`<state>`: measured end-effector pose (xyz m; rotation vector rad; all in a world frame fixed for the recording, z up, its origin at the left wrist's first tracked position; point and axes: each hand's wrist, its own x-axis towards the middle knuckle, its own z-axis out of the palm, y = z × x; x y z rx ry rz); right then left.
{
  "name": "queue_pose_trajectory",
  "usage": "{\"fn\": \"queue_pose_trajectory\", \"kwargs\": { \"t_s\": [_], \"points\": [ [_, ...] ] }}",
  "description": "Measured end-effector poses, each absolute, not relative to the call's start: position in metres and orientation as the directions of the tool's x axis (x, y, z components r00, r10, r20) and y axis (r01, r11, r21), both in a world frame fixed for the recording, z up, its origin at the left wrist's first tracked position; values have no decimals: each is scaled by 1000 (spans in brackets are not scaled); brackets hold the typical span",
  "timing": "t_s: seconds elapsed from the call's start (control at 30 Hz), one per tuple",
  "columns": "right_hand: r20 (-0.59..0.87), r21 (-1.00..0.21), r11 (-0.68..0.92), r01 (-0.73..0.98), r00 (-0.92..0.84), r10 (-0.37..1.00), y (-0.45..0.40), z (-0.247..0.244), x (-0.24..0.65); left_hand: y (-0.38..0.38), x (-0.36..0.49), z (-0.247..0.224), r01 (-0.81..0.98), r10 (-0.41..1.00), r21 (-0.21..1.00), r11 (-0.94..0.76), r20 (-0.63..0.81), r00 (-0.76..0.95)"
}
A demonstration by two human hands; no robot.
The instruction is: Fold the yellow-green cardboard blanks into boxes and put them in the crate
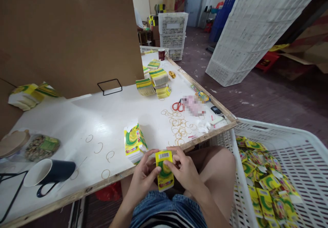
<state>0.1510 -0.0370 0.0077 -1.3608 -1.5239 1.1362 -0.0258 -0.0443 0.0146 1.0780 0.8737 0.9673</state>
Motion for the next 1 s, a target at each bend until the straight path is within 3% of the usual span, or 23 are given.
{"fn": "queue_pose_trajectory", "kwargs": {
  "t_s": [0.23, 0.47, 1.0],
  "points": [
    [144, -962, 136, 235, 15, 990, -41, 6, 155, -45, -21, 18, -278, 928, 938, 208, -99, 360],
    [72, -996, 74, -44, 41, 997, -43, 2, 157, -47, -14, 18, -272, 921, 938, 213, -100, 377],
    [28, -999, 32, -40, 95, 995, -42, 11, 154, -51, -9, 14, -178, 930, 975, 136, -63, 362]
  ]
}}
